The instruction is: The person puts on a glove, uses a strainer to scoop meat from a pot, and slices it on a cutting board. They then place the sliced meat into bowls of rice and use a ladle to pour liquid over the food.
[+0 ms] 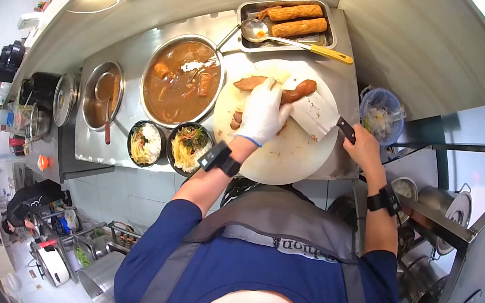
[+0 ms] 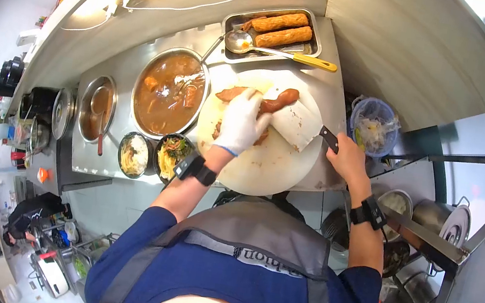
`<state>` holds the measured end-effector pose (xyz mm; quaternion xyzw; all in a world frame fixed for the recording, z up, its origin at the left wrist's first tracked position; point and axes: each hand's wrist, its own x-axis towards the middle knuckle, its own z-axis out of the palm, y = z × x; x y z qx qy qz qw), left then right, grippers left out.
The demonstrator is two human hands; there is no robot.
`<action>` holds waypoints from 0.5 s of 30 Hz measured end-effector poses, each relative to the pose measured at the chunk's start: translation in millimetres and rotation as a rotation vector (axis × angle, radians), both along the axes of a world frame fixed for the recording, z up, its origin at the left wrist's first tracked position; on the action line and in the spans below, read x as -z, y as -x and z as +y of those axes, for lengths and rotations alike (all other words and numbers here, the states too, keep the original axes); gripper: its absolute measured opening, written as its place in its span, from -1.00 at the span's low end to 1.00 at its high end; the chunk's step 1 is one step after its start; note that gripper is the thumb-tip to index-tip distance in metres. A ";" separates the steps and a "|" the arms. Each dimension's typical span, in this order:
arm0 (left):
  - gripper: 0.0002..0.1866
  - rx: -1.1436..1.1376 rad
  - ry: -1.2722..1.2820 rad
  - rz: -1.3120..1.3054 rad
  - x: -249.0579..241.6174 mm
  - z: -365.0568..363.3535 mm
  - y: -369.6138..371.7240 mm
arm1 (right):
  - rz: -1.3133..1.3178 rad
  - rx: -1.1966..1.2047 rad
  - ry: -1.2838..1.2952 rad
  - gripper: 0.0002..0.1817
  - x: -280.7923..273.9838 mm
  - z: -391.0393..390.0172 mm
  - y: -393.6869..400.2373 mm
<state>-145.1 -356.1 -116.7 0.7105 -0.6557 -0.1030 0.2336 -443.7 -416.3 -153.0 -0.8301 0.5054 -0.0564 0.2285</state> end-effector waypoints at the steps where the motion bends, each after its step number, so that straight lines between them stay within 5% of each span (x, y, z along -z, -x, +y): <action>1: -0.40 0.014 -0.093 -0.062 -12.7 11.2 6.8 | -0.023 0.023 -0.047 -0.63 -5.7 2.2 -0.9; 5: -0.34 -0.086 0.045 -0.298 1.2 40.7 22.8 | -0.114 0.056 -0.148 -0.63 -15.4 8.4 -2.1; 8: -0.35 -0.060 -0.004 -0.214 1.5 59.6 25.3 | -0.188 0.106 -0.234 -0.62 -38.8 14.4 -4.2; 15: -0.71 0.018 -0.099 -0.114 16.9 82.8 6.0 | -0.152 0.110 -0.288 -0.58 -91.6 24.1 12.0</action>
